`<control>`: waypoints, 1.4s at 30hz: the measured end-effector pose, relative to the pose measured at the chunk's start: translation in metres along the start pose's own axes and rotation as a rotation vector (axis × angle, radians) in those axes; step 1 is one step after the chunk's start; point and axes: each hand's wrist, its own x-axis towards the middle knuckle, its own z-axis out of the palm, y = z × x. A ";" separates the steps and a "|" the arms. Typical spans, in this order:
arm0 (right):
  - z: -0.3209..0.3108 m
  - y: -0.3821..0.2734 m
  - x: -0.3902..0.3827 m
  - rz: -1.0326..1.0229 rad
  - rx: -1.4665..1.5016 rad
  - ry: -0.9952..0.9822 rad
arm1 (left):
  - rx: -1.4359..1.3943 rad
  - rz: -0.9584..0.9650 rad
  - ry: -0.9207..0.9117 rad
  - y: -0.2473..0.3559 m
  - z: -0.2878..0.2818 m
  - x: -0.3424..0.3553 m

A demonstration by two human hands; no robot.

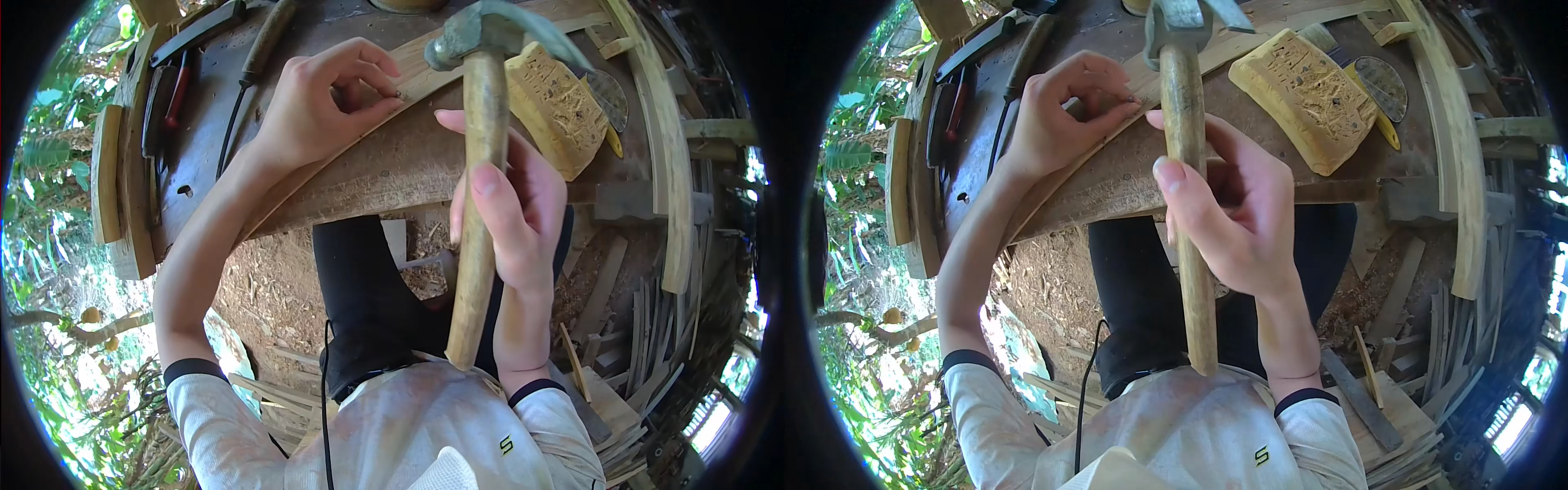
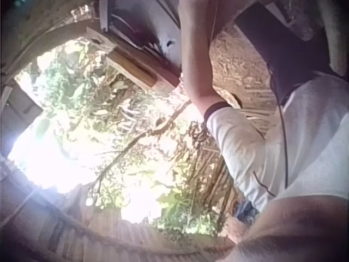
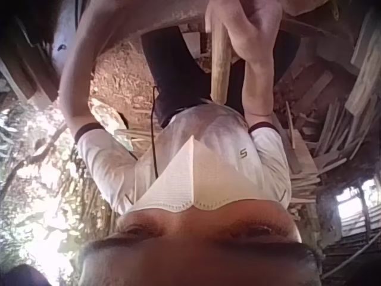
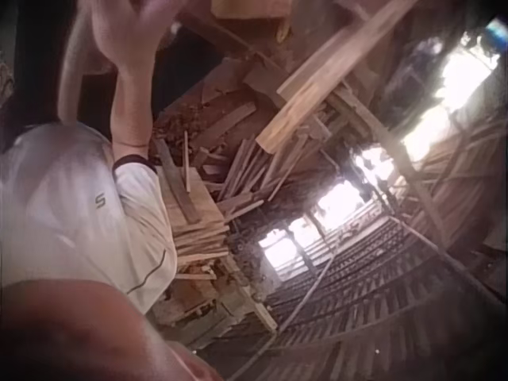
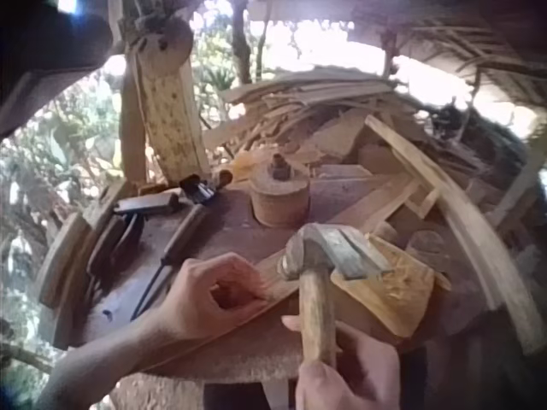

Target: The person carves a small wooden block with a chisel and hammer, then brushes away wood shavings with a small brush. They continue to smooth the block by hand and inspect it, then use the hammer and chisel again on a different piece of wood.

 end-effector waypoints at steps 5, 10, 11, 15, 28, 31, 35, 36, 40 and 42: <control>0.009 0.001 0.005 0.030 -0.019 -0.065 | -0.031 -0.043 -0.007 0.000 -0.010 0.003; 0.008 0.002 0.002 0.039 -0.016 -0.069 | -0.020 0.025 0.034 -0.008 -0.005 0.002; 0.008 0.001 0.002 0.038 -0.020 -0.077 | -0.022 0.042 0.051 -0.009 -0.004 0.001; 0.008 0.004 0.006 0.078 -0.038 -0.062 | -0.038 -0.085 -0.026 0.000 -0.006 0.002; 0.007 0.004 -0.002 0.057 -0.042 -0.033 | -0.099 -0.068 -0.026 -0.003 -0.002 0.000; 0.008 0.002 0.000 0.097 -0.034 -0.017 | -0.101 -0.041 -0.018 -0.003 -0.002 -0.001; 0.011 0.004 0.006 0.042 -0.051 0.069 | -0.107 -0.070 -0.033 -0.001 -0.003 -0.001; 0.009 0.006 0.010 0.037 -0.065 0.080 | -0.111 -0.079 -0.028 -0.001 -0.003 -0.002; -0.002 0.021 0.022 0.057 -0.085 0.077 | -0.105 -0.050 -0.016 -0.002 -0.001 -0.001; -0.002 0.025 0.020 0.039 -0.119 0.072 | -0.090 -0.002 -0.009 -0.008 0.000 -0.001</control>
